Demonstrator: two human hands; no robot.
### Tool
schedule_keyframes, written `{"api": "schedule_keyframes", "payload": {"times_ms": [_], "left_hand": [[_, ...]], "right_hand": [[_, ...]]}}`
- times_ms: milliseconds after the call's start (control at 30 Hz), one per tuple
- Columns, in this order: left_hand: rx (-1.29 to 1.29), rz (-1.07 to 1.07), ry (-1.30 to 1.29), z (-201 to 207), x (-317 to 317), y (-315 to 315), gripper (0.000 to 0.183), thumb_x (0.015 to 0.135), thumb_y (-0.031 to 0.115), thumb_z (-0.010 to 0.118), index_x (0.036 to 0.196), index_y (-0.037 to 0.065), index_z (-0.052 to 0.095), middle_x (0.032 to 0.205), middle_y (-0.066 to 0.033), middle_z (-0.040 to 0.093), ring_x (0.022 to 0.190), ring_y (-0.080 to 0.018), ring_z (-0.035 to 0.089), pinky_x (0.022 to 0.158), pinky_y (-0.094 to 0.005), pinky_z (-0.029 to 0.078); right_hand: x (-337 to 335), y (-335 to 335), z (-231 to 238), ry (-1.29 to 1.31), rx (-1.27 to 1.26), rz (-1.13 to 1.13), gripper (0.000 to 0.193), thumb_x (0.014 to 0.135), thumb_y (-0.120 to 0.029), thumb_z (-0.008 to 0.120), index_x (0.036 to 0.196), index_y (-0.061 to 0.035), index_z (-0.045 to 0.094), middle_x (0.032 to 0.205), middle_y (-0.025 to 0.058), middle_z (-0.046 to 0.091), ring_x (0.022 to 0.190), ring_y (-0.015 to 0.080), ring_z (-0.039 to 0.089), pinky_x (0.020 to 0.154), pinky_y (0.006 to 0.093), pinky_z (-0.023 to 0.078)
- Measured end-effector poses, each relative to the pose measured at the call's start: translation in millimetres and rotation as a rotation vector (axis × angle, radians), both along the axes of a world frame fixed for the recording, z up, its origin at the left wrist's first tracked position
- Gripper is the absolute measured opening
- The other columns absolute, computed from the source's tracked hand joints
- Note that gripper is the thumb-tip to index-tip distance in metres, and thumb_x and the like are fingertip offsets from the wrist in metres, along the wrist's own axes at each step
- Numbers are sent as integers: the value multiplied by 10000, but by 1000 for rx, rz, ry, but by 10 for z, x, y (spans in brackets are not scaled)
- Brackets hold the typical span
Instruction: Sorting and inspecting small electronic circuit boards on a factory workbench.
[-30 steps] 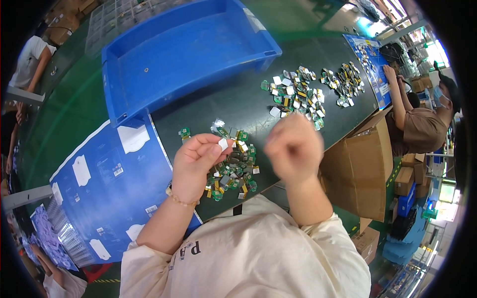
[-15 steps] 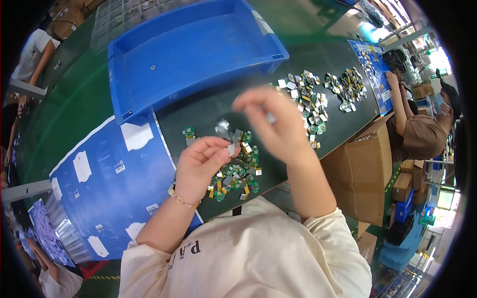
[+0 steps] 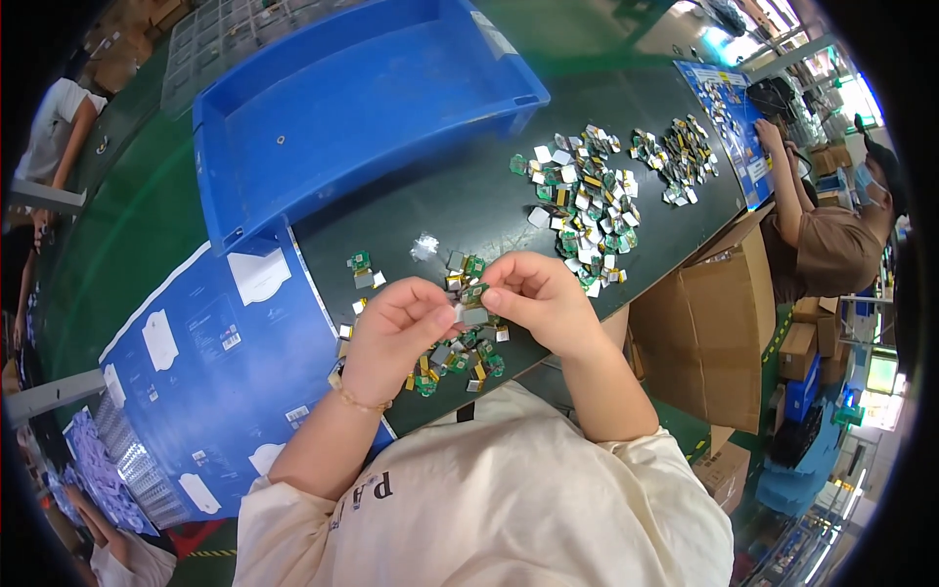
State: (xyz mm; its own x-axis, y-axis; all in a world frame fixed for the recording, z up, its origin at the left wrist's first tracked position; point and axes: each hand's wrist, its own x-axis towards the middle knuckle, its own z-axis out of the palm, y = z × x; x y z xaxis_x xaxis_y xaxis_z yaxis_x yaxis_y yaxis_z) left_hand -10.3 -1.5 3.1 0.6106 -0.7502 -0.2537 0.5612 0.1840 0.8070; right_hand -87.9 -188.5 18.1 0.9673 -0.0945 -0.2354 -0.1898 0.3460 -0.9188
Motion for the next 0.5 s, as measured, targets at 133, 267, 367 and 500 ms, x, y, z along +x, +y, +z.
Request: {"api": "schedule_keyframes", "payload": {"times_ms": [133, 267, 367, 500], "left_hand": [[73, -119, 4, 8, 20, -6, 71, 912, 74, 619, 953, 40, 572, 884, -14, 644, 800, -77, 621, 733, -212, 504], [53, -133, 26, 20, 5, -17, 71, 910, 73, 623, 951, 45, 572, 868, -11, 644, 781, -66, 613, 717, -205, 502], [50, -110, 29, 5, -17, -26, 95, 910, 71, 624, 987, 34, 583, 889, -24, 657, 805, -79, 628, 717, -218, 513], [85, -90, 10, 35, -45, -24, 197, 912, 78, 621, 1096, 8, 606, 982, -67, 683, 866, -122, 658, 717, -235, 531]], "right_hand": [[-42, -18, 4, 4, -81, 42, 116, 845, -52, 701, 926, -14, 627, 814, -28, 617, 653, 13, 522, 571, 166, 393], [-63, -64, 111, 20, -441, 148, 159, 789, -50, 748, 887, -19, 626, 740, -46, 574, 584, 5, 462, 522, 168, 342], [-101, -99, 18, 38, -513, 130, 163, 781, -44, 749, 874, -10, 619, 772, -24, 561, 620, 19, 462, 544, 176, 353], [-109, -68, -82, -100, -388, 99, 157, 785, -48, 746, 863, -1, 617, 846, 5, 555, 688, 38, 474, 574, 190, 367]]}}
